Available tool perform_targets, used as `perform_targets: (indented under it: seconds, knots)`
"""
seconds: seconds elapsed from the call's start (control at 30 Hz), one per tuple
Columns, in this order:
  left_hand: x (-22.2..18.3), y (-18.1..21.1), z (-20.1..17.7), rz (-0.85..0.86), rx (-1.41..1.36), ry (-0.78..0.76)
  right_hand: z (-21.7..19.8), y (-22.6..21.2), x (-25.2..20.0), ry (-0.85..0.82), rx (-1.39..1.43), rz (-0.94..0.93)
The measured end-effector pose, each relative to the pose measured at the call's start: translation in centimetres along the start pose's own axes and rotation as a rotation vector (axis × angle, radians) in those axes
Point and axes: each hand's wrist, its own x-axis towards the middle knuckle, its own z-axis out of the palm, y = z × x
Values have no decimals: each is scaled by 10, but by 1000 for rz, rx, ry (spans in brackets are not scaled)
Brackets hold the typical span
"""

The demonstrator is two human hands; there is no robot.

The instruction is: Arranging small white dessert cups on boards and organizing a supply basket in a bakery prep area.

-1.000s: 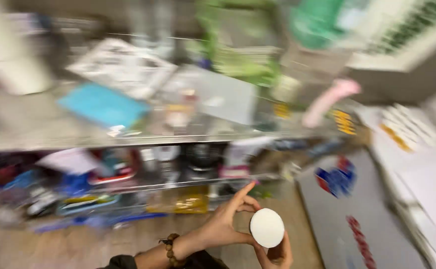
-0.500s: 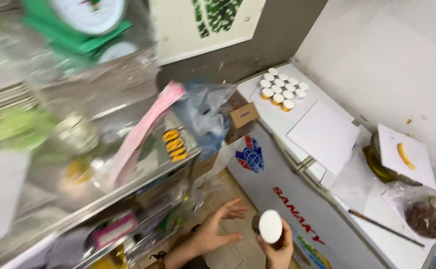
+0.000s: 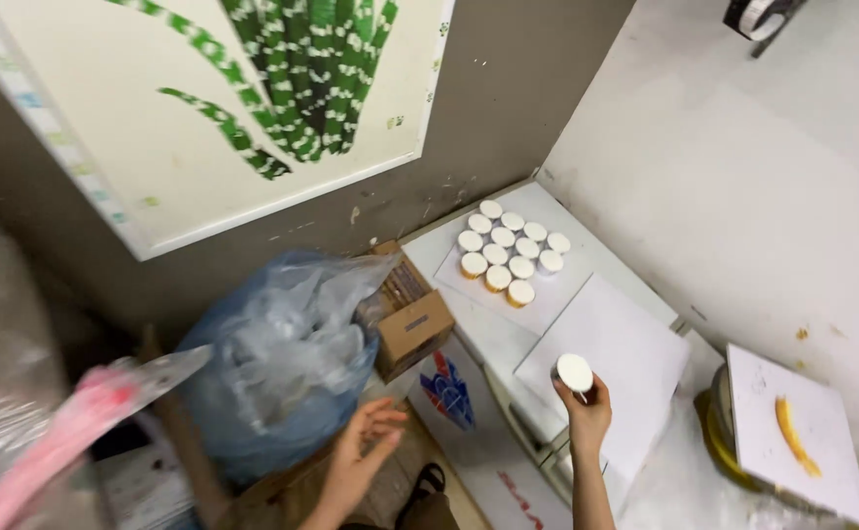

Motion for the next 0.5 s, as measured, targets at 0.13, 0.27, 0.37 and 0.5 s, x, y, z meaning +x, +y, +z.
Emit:
perform_targets:
  seconds: [0.13,0.27,0.37,0.5]
  knots:
    - [73,-39,8,-35,-123,219,32,64,126,-22,-114,-93]
    - [130,-68,33,11,-132,313,74,97,205,-84,-215,-105]
    - [184,-83,39,-13,-107,324,103,130,242,-107,-220,-29]
    - [269,-112,35,-6,-158,232,126,138,253,-153,-249,-43]
